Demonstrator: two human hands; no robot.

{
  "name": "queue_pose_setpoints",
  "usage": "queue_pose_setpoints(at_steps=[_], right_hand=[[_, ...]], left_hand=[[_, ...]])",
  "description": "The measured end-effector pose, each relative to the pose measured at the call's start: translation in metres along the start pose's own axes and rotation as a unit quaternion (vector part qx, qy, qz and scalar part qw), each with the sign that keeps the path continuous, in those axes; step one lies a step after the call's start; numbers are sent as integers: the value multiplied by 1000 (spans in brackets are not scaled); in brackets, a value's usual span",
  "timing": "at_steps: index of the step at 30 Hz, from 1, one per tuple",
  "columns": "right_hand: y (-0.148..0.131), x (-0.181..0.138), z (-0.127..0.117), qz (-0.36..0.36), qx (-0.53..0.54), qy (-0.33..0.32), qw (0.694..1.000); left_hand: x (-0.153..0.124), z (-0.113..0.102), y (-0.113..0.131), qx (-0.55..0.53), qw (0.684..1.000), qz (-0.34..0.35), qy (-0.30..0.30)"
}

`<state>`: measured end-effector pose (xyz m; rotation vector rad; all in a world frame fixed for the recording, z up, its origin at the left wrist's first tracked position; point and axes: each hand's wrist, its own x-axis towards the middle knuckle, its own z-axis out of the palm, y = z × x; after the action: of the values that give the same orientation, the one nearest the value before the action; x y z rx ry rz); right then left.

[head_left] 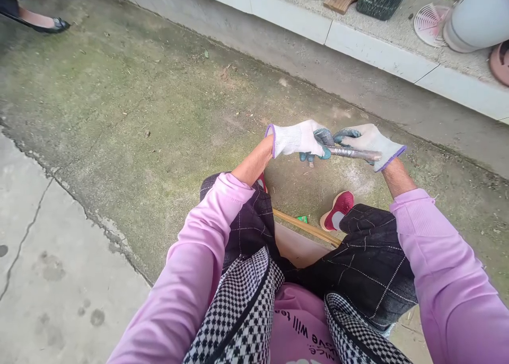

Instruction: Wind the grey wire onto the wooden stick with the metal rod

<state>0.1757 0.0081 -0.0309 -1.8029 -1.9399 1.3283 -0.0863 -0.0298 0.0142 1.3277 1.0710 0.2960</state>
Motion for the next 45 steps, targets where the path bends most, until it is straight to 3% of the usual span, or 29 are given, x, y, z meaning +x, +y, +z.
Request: queue_pose_setpoints(at_steps=[5, 11, 14, 18, 21, 23, 26, 31, 35, 40, 45], right_hand=[[-5, -2, 18, 44, 5, -27, 999], [-23, -14, 22, 29, 65, -32, 997], [-28, -19, 19, 26, 69, -29, 997], [-23, -22, 8, 17, 46, -24, 998], [-16, -22, -5, 1, 28, -6, 1000], [-12, -22, -13, 1, 24, 18, 1000], [-9, -18, -22, 13, 33, 42, 998], [-4, -8, -25, 28, 46, 44, 998], [-2, -3, -9, 13, 47, 24, 999], [-13, -1, 20, 45, 30, -21, 998], [-22, -6, 26, 31, 37, -37, 998]], left_hand=[[3, -1, 8, -27, 994, 6, 106], [20, -8, -3, -25, 972, -18, 234], [26, -15, -13, 17, 970, -4, 241], [25, -22, -18, 211, 952, -2, 221], [23, -21, -17, 334, 926, -11, 173], [22, -15, -17, 358, 924, -5, 135], [18, -3, -16, 307, 949, 6, 74], [2, 5, -5, 79, 996, -34, -4], [-5, -2, 6, -6, 999, 0, 32], [4, -6, 4, -30, 994, 25, 99], [12, -8, 0, -60, 986, 28, 154]])
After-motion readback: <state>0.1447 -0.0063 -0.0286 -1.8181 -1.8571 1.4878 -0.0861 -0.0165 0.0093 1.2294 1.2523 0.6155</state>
